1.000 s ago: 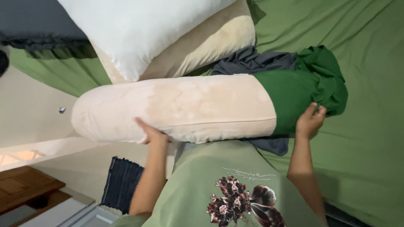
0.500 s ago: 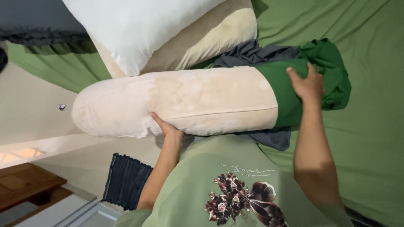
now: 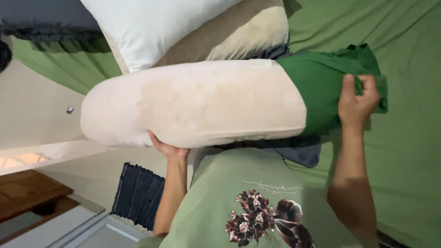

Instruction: The person is putting a green pillowcase onto a long bolster pillow on a bed, adjusting the fabric as they pull it along the length of the pillow.

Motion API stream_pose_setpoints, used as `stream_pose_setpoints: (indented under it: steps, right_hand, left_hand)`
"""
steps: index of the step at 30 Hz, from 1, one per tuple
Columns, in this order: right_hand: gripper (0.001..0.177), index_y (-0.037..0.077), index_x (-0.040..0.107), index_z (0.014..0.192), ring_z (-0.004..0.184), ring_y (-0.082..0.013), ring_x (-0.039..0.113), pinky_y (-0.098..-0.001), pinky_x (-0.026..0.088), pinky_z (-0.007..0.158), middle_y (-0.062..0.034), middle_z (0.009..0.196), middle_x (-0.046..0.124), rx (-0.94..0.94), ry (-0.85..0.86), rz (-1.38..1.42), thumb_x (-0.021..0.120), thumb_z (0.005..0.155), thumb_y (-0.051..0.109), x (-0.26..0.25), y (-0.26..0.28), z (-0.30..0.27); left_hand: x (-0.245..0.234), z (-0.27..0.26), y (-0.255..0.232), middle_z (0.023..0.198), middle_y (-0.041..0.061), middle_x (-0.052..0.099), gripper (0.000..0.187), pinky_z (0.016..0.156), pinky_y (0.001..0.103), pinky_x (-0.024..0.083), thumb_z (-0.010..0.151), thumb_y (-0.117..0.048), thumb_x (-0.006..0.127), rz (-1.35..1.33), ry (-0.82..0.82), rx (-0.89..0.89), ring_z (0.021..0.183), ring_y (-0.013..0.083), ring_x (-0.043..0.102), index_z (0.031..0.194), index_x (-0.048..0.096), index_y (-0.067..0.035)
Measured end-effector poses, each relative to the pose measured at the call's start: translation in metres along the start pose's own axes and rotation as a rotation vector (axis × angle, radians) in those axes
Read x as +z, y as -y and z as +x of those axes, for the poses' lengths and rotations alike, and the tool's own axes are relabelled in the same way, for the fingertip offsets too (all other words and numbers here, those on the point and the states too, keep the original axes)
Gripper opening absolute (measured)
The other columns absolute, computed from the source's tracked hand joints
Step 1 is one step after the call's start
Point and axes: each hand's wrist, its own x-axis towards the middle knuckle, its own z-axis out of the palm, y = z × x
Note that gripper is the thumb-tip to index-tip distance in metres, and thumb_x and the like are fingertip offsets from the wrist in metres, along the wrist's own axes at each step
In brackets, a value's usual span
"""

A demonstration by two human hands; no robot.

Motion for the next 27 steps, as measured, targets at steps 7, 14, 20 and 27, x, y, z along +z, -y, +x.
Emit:
stream_pose_setpoints:
  steps: [7, 14, 20, 27]
  right_hand:
    - [0.032, -0.004, 0.058, 0.114, 0.096, -0.0392, 0.062, -0.0458, 0.046, 0.083, -0.0234, 0.103, 0.066, -0.04, -0.038, -0.1, 0.059, 0.117, 0.028, 0.047, -0.022, -0.062]
    - [0.037, 0.002, 0.054, 0.113, 0.096, -0.0266, 0.056, -0.0417, 0.043, 0.081, -0.0109, 0.102, 0.06, 0.084, -0.049, -0.068, 0.053, 0.118, 0.039, 0.028, -0.026, -0.086]
    - [0.025, 0.002, 0.056, 0.104, 0.093, -0.0256, 0.054, -0.0415, 0.044, 0.085, -0.0105, 0.097, 0.06, 0.056, -0.142, -0.032, 0.058, 0.118, 0.023, 0.026, -0.025, -0.092]
    - [0.035, 0.008, 0.059, 0.09, 0.094, -0.0323, 0.056, -0.0531, 0.043, 0.084, -0.0117, 0.101, 0.054, 0.143, -0.309, -0.259, 0.06, 0.115, 0.032, 0.004, -0.026, -0.067]
  left_hand:
    - [-0.048, 0.019, 0.002, 0.128, 0.009, 0.069, 0.067, 0.086, 0.05, 0.055, 0.079, -0.065, 0.056, 0.21, -0.519, -0.068, 0.113, 0.0352, 0.066, 0.129, 0.066, -0.021]
    - [-0.034, 0.048, -0.068, 0.148, 0.026, 0.052, 0.087, 0.111, 0.052, 0.039, 0.082, -0.004, 0.072, 0.918, -0.747, 1.251, 0.136, 0.0406, 0.054, 0.157, 0.03, -0.017]
    - [0.082, 0.016, -0.047, 0.122, 0.01, 0.065, 0.046, 0.11, 0.048, 0.033, 0.085, -0.012, 0.078, 1.609, -0.058, 1.425, 0.121, 0.0284, 0.058, 0.128, 0.06, -0.008]
    - [0.082, 0.004, 0.033, 0.118, 0.007, 0.067, 0.051, 0.113, 0.062, 0.018, 0.092, -0.054, 0.056, 2.0, 0.404, 1.311, 0.12, 0.0329, 0.055, 0.127, 0.066, -0.018]
